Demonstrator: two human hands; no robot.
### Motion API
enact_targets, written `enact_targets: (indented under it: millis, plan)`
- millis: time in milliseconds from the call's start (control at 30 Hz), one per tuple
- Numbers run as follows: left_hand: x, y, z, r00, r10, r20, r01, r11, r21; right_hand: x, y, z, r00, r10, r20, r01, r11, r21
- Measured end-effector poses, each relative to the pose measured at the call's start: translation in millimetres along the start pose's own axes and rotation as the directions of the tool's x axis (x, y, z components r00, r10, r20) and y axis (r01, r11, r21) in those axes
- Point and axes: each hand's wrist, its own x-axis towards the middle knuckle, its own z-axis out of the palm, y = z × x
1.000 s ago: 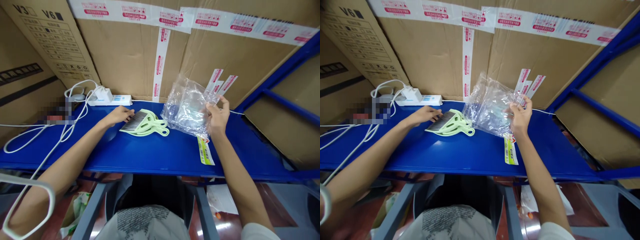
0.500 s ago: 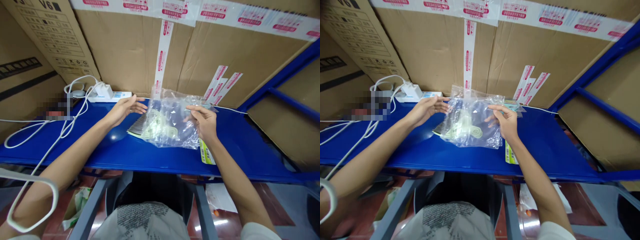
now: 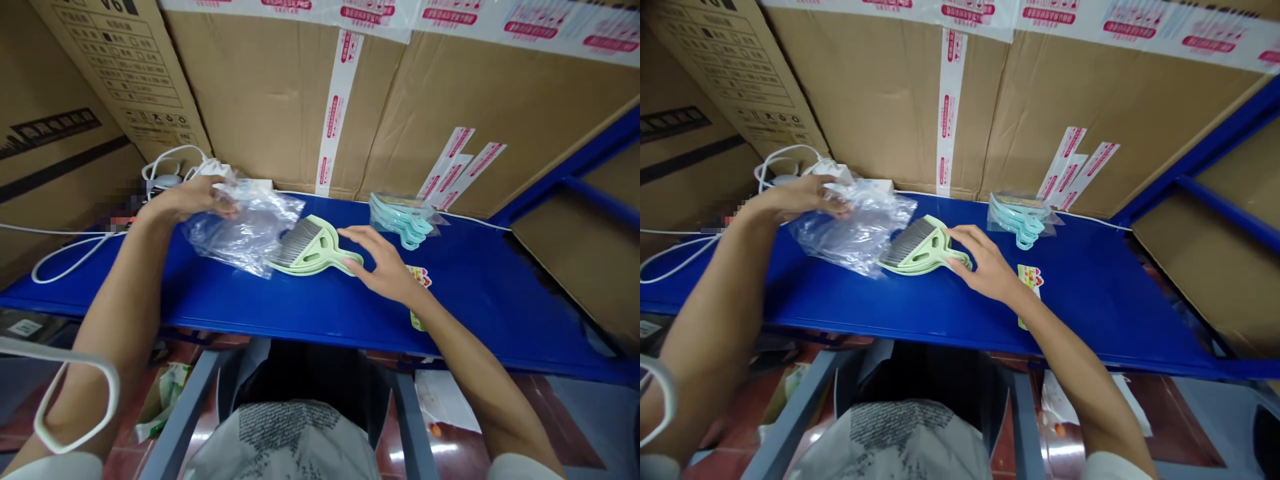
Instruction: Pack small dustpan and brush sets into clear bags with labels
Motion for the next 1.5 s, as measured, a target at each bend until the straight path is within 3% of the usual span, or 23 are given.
enact_targets:
  millis: [33,100,267,367,433,500,567,667,933,1133,1300,1400,1500]
  plan:
    - [5,-7,-9.3,0.995,-0.066,-0.078,0.077,0.985,0.157,0,-1,0,0.999,-0.007,0.049,0.012,0.995,-0.095]
    - [13,-18,-19.3,0.977,-0.102,-0.189,0.157,0.940,0.302,-1,-3,1,0.991,0.011,0.131,0.019,0.975,-0.223]
    - [23,-27,-16.9,0.949,0.046,-0.313,0.119,0.865,0.487,-3,-4,0,0.978,0.090,0.190,-0.028,0.952,-0.304]
    - [22,-22,-7.9,0.959,0.179,-0.220,-0.015,0.807,0.590,-4,-1,0,0.977,0.070,0.203,-0.012,0.962,-0.271]
    - [18,-17,2.0,0.965,0.254,-0.073,-0.141,0.729,0.670,-4,2,2,0.982,0.047,0.181,0.002,0.965,-0.262]
    - [11,-11,15.0,0.966,0.250,0.068,-0.220,0.651,0.726,-6,6,4,0.990,0.032,0.134,0.006,0.961,-0.278]
    - [4,-7,29.0,0.978,0.172,0.118,-0.199,0.606,0.770,-8,11,7,0.996,0.034,0.083,-0.006,0.950,-0.311]
    - [0,-4,46.7,0.991,0.103,0.089,-0.132,0.571,0.811,-12,16,11,0.999,0.040,0.022,-0.029,0.929,-0.368]
    - [18,-22,59.5,0.996,0.092,-0.006,-0.051,0.601,0.797,-14,16,19,0.999,0.036,0.012,-0.023,0.824,-0.566]
    - [25,-30,57.6,0.988,0.145,-0.056,-0.041,0.591,0.805,-14,14,18,0.998,0.055,0.036,-0.026,0.837,-0.547]
    - [25,-28,59.5,0.994,0.108,-0.028,-0.045,0.620,0.783,-14,11,15,0.996,0.060,0.064,-0.016,0.845,-0.535]
    - [26,-30,61.3,0.980,0.194,-0.034,-0.105,0.660,0.744,-13,8,13,0.995,0.070,0.076,-0.021,0.858,-0.514]
    - [26,-31,61.2,0.932,0.354,-0.080,-0.215,0.716,0.664,-12,4,11,0.993,0.090,0.074,-0.043,0.875,-0.482]
